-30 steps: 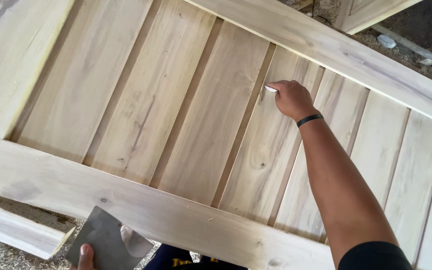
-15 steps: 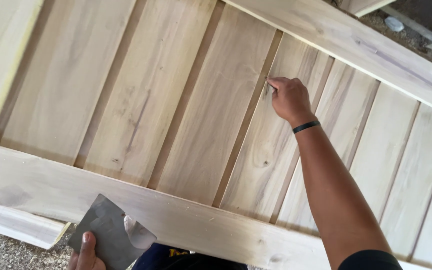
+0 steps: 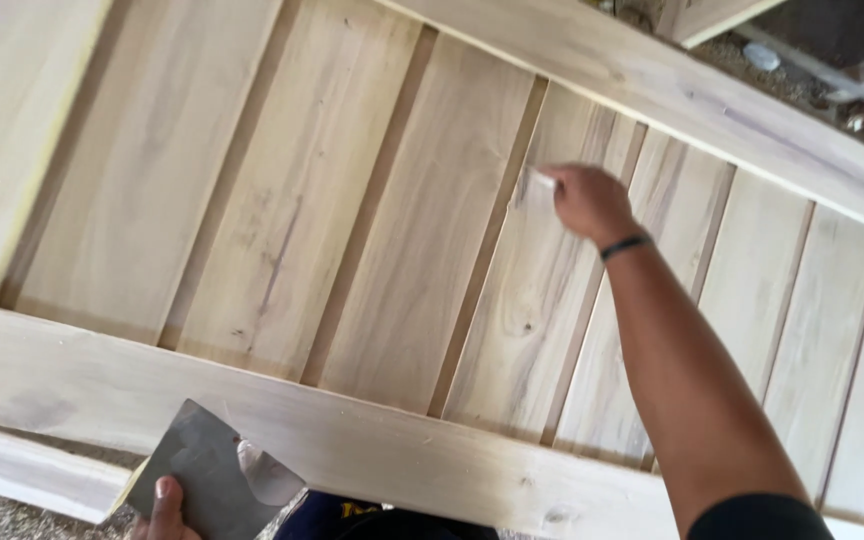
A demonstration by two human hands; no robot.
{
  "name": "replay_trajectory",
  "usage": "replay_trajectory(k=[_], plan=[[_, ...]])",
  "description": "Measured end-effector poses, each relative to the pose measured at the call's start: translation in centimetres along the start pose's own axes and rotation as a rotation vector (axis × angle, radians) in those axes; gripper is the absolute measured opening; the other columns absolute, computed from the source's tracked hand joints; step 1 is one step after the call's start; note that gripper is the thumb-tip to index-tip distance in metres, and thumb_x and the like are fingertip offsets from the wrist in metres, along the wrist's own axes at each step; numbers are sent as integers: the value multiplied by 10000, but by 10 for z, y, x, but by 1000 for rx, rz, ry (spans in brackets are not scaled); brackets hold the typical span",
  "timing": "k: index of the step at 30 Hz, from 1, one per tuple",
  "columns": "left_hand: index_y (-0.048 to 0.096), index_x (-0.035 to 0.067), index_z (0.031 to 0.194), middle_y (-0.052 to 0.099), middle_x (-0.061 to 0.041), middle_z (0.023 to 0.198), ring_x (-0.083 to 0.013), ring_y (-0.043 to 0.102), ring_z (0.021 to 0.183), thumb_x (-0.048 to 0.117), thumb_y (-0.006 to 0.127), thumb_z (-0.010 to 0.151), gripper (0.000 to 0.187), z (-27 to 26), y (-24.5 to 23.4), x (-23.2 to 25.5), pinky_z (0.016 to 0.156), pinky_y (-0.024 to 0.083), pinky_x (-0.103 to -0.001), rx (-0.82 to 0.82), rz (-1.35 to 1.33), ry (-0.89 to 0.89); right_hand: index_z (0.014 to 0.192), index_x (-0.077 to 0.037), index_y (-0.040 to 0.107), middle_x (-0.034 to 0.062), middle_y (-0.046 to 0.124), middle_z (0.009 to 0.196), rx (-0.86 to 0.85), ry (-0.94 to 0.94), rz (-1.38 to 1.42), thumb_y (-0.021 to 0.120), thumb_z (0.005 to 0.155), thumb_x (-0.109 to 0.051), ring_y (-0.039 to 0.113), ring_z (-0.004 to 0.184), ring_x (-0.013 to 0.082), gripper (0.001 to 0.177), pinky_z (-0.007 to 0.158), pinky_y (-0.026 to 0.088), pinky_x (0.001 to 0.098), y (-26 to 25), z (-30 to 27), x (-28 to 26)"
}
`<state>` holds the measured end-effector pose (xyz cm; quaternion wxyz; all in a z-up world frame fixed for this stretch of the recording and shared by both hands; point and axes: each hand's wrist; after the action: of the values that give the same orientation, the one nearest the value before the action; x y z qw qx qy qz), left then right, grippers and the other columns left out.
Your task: Applying and smoothing wood filler into gaps on a wooden door panel using a putty knife and mixing board.
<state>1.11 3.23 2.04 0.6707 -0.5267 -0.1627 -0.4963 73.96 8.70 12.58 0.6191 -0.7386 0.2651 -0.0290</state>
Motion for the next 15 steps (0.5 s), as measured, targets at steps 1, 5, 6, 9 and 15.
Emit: replay_trajectory(k=[1, 5, 6, 9, 15], plan=[[575, 18, 1354, 616, -266, 1317, -343, 666, 1147, 155, 461, 1151, 271, -8, -5, -8, 1041, 548, -414, -23, -60, -116, 1275, -232, 733, 144, 724, 1167, 53, 19, -1, 546, 969, -162, 674, 1060, 367, 366, 912, 538, 488, 0, 8, 11], [577, -40, 1347, 646, -240, 1265, -301, 672, 1113, 284, 508, 1112, 406, -39, -20, -39, 996, 539, -383, -85, -282, -580, 1228, -278, 756, 121, 729, 1166, -61, 72, -26, 542, 955, -174, 665, 1062, 364, 363, 921, 531, 475, -1, 8, -21], [578, -55, 1345, 653, -233, 1252, -291, 674, 1104, 317, 520, 1102, 447, -49, -31, -43, 985, 537, -375, -97, -329, -702, 1235, -293, 755, 116, 728, 1180, -131, 13, -33, 540, 954, -164, 671, 1074, 352, 376, 930, 535, 469, -1, -1, -31], [550, -31, 1410, 649, -221, 1282, -279, 658, 1122, 338, 505, 1112, 477, -22, -19, -30, 982, 511, -383, -64, -456, -1041, 1247, -311, 742, 83, 729, 1207, -266, -52, -44, 525, 947, -124, 686, 1074, 302, 414, 951, 535, 450, -1, -32, -44], [578, -60, 1395, 680, -274, 1237, -291, 700, 1057, 219, 435, 1175, 383, -35, -14, -48, 941, 556, -364, -136, -93, -469, 1298, -293, 696, 33, 745, 1203, -435, -74, -88, 545, 985, -116, 696, 1045, 232, 390, 954, 547, 406, -2, -123, -52]])
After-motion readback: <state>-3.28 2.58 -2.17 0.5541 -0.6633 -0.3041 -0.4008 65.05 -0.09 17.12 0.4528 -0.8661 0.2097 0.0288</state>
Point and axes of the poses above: each hand's wrist, its own z-axis towards the middle knuckle, its own y-axis out of the palm, x = y × z
